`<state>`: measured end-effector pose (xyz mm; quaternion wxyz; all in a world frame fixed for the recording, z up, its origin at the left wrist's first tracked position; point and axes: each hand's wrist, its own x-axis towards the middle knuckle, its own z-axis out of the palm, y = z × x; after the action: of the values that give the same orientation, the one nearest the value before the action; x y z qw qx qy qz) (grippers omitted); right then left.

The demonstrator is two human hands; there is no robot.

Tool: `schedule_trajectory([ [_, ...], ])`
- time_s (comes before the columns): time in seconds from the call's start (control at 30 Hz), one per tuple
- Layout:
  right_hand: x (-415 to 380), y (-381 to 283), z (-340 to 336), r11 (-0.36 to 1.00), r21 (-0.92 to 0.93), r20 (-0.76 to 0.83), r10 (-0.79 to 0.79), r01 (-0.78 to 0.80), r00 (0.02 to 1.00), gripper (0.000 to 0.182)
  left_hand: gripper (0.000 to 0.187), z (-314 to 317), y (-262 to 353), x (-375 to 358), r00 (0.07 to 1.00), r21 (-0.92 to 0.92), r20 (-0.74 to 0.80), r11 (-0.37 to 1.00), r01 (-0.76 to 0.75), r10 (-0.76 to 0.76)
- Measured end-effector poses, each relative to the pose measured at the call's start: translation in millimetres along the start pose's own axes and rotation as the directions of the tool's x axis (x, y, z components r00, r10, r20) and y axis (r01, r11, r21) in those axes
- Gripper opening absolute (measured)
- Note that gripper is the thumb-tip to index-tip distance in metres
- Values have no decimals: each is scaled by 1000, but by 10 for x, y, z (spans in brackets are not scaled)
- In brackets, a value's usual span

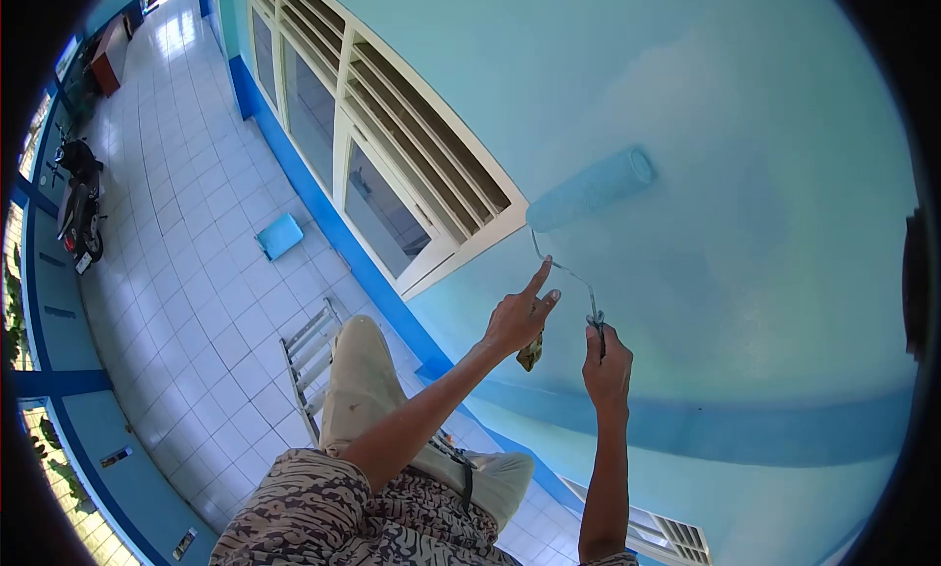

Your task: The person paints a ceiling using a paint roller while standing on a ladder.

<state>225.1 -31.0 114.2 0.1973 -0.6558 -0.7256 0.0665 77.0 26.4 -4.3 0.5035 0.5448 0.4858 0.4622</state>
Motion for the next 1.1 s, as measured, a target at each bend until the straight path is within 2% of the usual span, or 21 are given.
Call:
schedule_trajectory([
  [0.13,261,-300,18,998,-63,28,-7,9,1000,23,66,-42,168,94,998,-85,-58,996,-27,22],
  [0.3,511,-513,147,994,-105,23,-12,14,1000,24,65,-202,389,209,995,-225,-101,974,-3,-20],
  [0.43,443,-512,130,994,-108,31,-3,6,1000,24,66,-162,397,202,996,-170,-89,985,3,-18],
  [0.5,300,-466,60,994,-108,19,33,-31,999,24,65,-57,366,85,999,-137,23,990,39,-36],
  [0.53,222,-402,45,994,-108,23,29,-27,999,24,65,-5,345,35,999,-139,18,990,40,-38],
  [0.63,8,-259,45,995,-78,-39,51,-54,998,32,66,112,308,-96,991,-92,129,995,43,-31],
  [0.77,37,-331,96,994,-80,-37,75,-78,996,31,66,82,278,-98,989,-109,142,992,57,-42],
  [0.83,185,-437,195,995,-96,-48,-8,3,999,25,63,-12,250,20,1000,-153,20,988,15,-12],
  [0.93,360,-589,300,994,-103,-5,27,-27,1000,25,62,-256,268,132,1000,-153,-7,988,23,-25],
  [1.1,277,-532,233,993,-117,-9,26,-26,1000,26,61,-195,206,110,999,-148,28,988,41,-37],
])
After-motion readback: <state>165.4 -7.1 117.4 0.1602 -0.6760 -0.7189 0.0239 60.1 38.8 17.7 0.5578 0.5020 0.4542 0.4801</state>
